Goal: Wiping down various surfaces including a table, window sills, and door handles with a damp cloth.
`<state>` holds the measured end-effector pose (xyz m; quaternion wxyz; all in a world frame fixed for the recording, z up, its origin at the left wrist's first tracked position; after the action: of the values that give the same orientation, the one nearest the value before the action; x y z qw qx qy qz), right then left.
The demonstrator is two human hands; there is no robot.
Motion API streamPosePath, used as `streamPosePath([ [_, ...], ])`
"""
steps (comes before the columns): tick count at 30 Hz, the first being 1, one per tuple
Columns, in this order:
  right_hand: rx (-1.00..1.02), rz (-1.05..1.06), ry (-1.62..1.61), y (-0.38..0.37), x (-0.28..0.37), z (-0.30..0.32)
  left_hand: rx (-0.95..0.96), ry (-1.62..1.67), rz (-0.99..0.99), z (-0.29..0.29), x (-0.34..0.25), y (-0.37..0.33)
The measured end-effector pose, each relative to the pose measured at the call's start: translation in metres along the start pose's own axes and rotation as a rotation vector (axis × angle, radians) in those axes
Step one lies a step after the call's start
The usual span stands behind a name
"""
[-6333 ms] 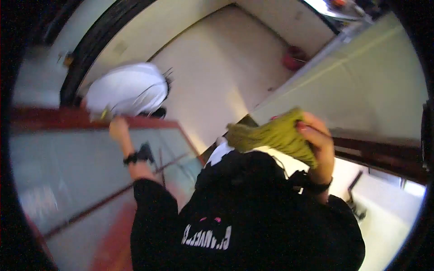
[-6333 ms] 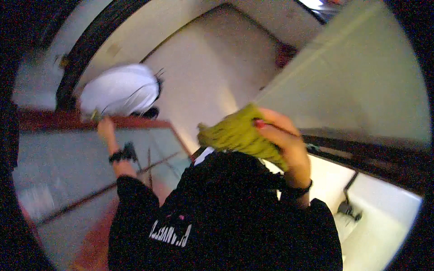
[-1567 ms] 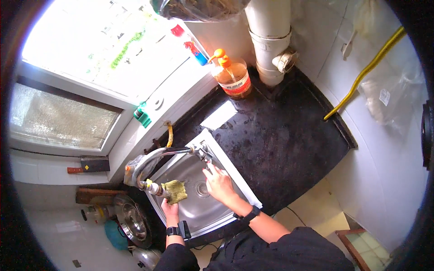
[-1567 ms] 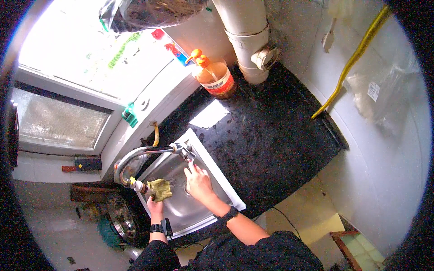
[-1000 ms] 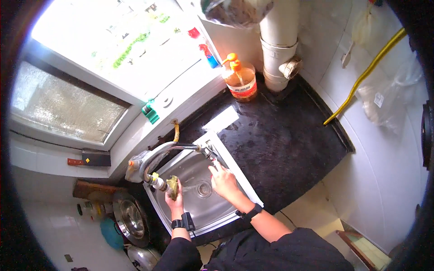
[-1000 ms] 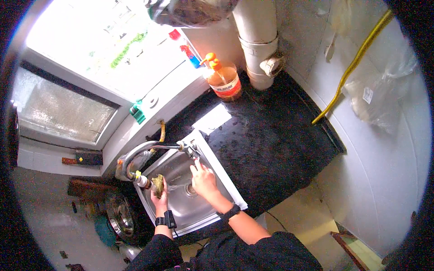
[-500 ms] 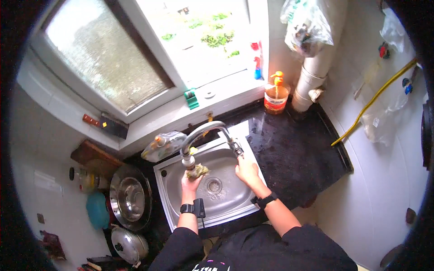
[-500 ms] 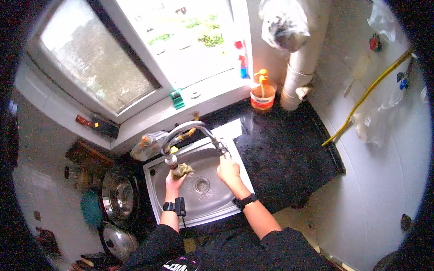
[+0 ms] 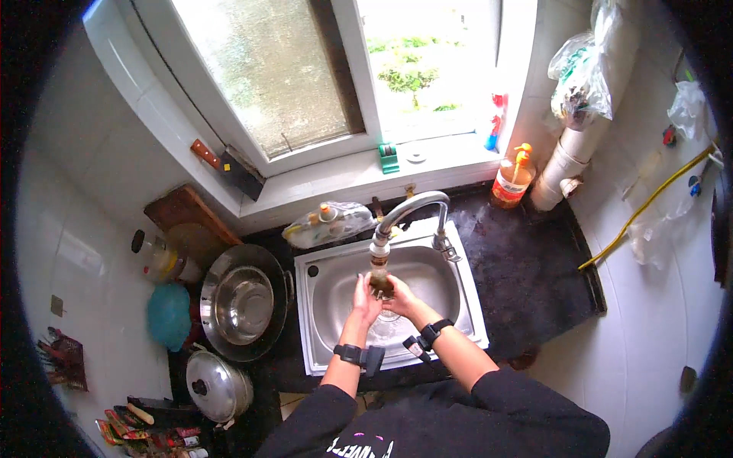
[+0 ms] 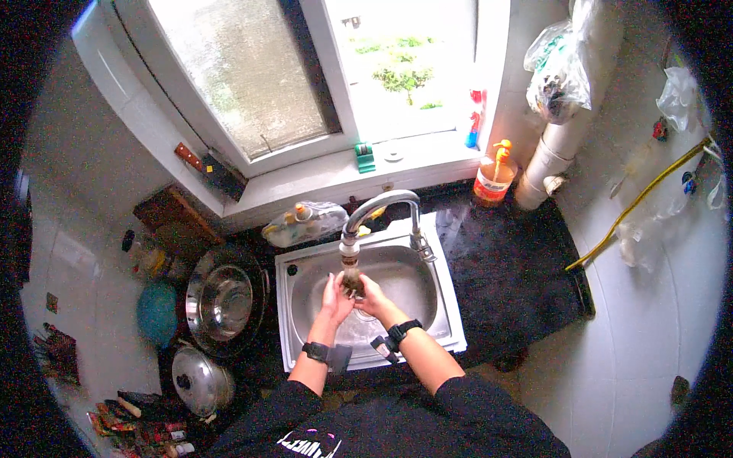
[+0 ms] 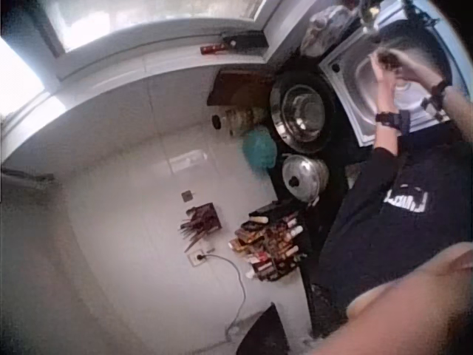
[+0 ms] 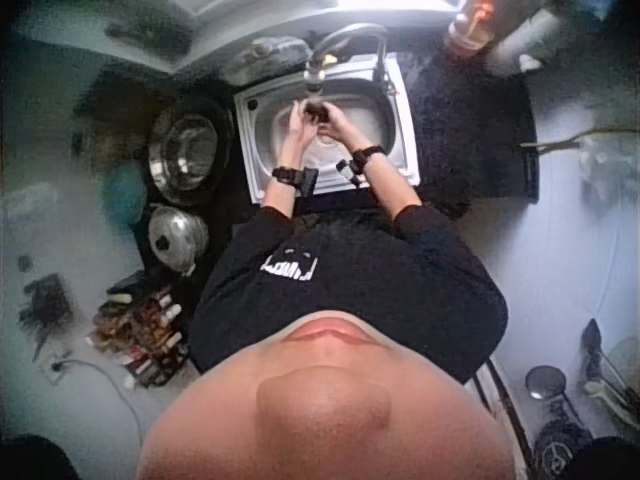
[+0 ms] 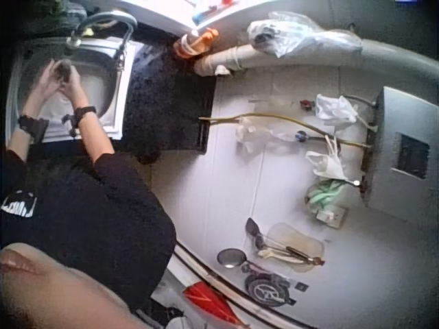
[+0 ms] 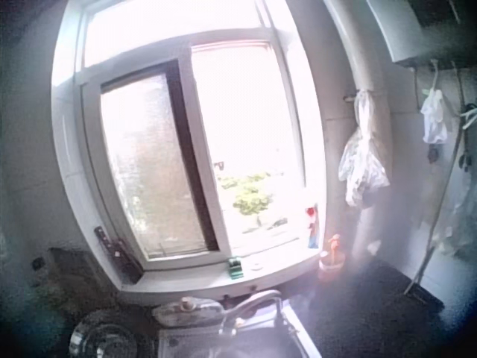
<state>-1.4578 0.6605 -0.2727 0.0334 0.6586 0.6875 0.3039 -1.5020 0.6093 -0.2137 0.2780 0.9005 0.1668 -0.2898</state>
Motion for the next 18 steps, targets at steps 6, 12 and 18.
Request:
streamPosePath([
  [6,0.056,0.086,-0.391,-0.037,0.002,0.008,0.013,-0.314,0.057,0.025,-0.003,0.021],
  [12,0.007,0.471,0.073,-0.002,0.021,-0.045,-0.023,-0.243,0.068,0.048,-0.02,0.052],
  [18,0.165,0.158,-0.537,-0.079,0.009,0.005,-0.071,-0.128,0.141,0.046,-0.011,0.055],
])
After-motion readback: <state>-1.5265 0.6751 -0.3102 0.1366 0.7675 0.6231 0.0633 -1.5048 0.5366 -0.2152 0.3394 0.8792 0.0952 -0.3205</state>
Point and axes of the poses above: each hand's wrist, its own y-axis away from the middle knuckle, its own z-axis out of the back of the hand, x = y × z, the point moved 6 cm from there along -y, towards the middle knuckle, and after that the axes turned 11 degrees about x, right-handed, at the moved point
